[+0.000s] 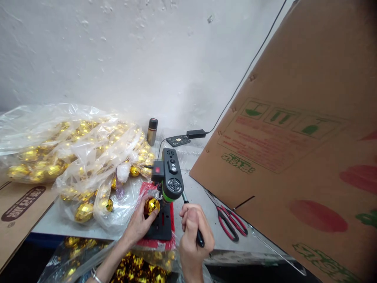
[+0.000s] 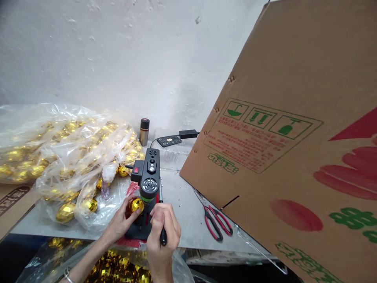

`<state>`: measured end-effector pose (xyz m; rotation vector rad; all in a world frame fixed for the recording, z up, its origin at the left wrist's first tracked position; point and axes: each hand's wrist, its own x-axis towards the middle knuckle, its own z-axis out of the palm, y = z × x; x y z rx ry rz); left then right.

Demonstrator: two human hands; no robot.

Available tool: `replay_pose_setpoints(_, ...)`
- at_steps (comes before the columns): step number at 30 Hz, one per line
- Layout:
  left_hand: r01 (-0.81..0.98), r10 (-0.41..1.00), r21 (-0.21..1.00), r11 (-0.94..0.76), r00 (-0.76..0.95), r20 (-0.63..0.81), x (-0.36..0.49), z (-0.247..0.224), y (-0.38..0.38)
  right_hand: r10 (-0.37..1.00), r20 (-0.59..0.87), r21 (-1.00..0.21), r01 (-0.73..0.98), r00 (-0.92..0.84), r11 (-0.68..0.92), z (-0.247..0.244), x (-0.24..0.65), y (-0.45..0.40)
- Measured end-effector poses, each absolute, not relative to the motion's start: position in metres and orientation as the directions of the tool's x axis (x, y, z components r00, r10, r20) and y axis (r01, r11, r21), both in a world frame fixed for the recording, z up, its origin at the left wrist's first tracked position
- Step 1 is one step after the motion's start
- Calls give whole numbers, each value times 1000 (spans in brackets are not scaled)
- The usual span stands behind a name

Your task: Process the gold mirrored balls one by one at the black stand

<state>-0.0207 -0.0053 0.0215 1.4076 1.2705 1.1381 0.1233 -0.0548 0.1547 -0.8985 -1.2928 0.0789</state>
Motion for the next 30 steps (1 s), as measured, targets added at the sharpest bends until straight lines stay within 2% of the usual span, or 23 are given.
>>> replay_pose_setpoints(5, 382, 965, 887, -260, 132, 226, -18, 7, -11, 525, 797, -604, 432, 300, 670, 152, 125, -57)
replay_pose_setpoints(12, 419, 923, 822, -385, 182, 339, -17, -6, -16, 526, 802, -595, 454, 282, 663, 151, 125, -60)
replay_pose_setpoints(21, 402, 955, 866, -297, 148, 258, -9, -10, -14, 471, 848, -526, 492, 243, 694, 114, 130, -63)
replay_pose_setpoints(26, 402, 960, 873, -278, 143, 240, -8, -7, -16, 426, 839, -544, 480, 339, 689, 91, 123, -60)
replay_pose_setpoints(30, 386, 964, 885, -261, 148, 220, -8, -5, -16, 403, 846, -532, 495, 350, 687, 86, 121, -59)
